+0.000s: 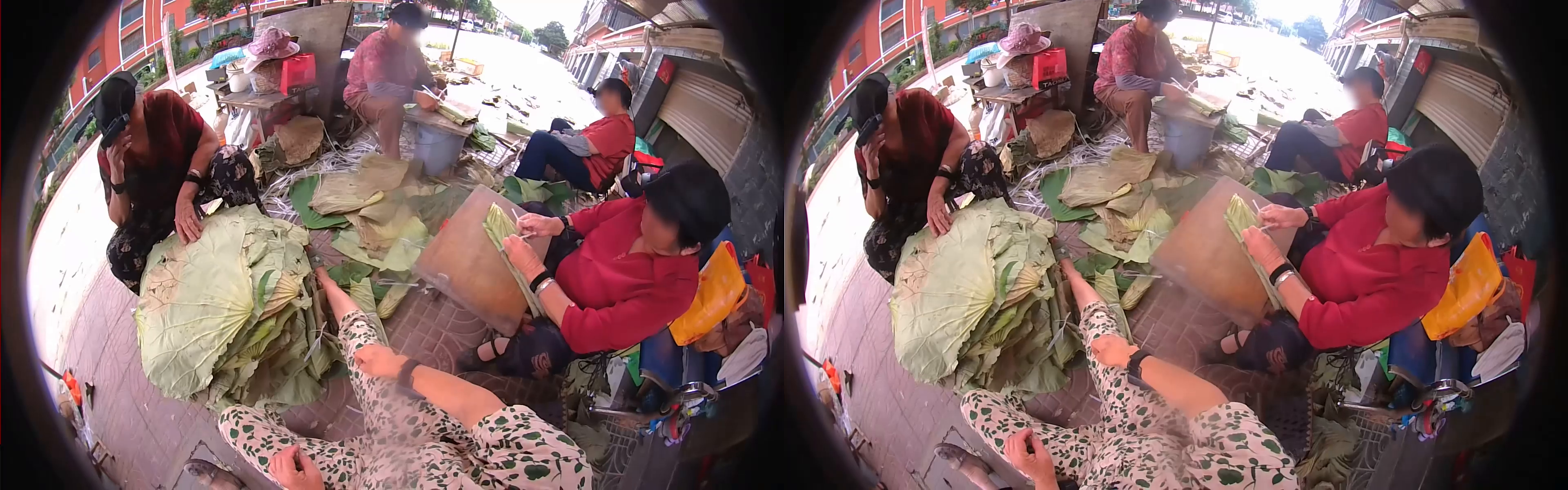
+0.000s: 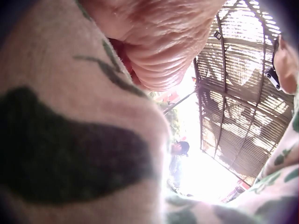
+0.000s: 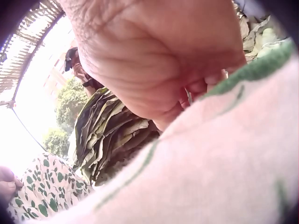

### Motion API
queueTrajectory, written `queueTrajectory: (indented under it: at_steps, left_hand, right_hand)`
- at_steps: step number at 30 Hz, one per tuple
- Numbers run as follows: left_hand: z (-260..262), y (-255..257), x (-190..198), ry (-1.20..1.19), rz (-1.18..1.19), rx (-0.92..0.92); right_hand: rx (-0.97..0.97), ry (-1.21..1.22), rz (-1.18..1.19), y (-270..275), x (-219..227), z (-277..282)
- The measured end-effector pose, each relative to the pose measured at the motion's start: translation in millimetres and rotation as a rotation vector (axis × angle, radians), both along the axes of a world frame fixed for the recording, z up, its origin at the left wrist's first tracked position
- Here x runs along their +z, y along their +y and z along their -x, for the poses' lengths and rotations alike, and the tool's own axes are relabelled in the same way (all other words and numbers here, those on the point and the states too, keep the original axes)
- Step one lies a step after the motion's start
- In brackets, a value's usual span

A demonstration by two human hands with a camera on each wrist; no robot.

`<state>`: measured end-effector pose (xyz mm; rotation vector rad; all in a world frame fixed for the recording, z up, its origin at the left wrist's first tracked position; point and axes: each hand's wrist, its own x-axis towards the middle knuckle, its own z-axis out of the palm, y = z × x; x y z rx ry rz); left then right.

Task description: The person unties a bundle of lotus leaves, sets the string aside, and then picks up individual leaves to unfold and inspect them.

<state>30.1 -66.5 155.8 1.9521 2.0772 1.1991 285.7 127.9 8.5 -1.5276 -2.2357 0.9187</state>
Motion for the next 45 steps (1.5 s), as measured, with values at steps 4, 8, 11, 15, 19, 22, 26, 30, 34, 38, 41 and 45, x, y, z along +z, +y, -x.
queueTrajectory:
  at_steps: [4, 8, 11, 15, 19, 22, 26, 30, 34, 38, 41, 45]
  left_hand:
    - [9, 0, -35, -0.03, 0.005, 0.031]
    - [11, -3, -34, -0.007, 0.022, 0.046]
    - [12, -2, -34, -0.004, 0.045, 0.072]
    - [12, -2, -33, 0.002, 0.095, 0.104]
    - [11, -2, -32, 0.081, 0.114, 0.144]
    - [9, 0, -29, 0.122, 0.129, 0.164]
    - [-2, 12, -20, 0.205, 0.153, 0.187]
    - [-5, 18, -20, 0.22, 0.233, 0.229]
    - [-6, 22, -23, 0.241, 0.263, 0.266]
    - [-6, 24, -23, 0.266, 0.293, 0.282]
    - [-3, 21, -25, 0.25, 0.273, 0.271]
    - [-3, 24, -22, 0.213, 0.243, 0.255]
  right_hand:
    - [0.018, 0.282, 0.278, 19, -6, -15]
    - [-0.364, 0.688, 0.705, 35, -10, -53]
    - [-0.498, 0.528, 0.61, 35, -25, -73]
    - [-0.605, 0.341, 0.502, 35, -110, -105]
    - [-0.617, 0.176, 0.502, 31, -149, -103]
    - [-0.673, 0.112, 0.477, 31, -155, -85]
    - [-0.681, 0.039, 0.341, 38, -169, -56]
    - [-0.687, -0.021, 0.486, 50, -166, -43]
    - [-0.799, -0.032, 0.337, 50, -198, -36]
    - [-0.792, 0.315, 0.495, 50, -236, -43]
    - [-0.76, 0.449, 0.537, 55, -204, -39]
    - [-0.789, 0.626, 0.54, 58, -169, -58]
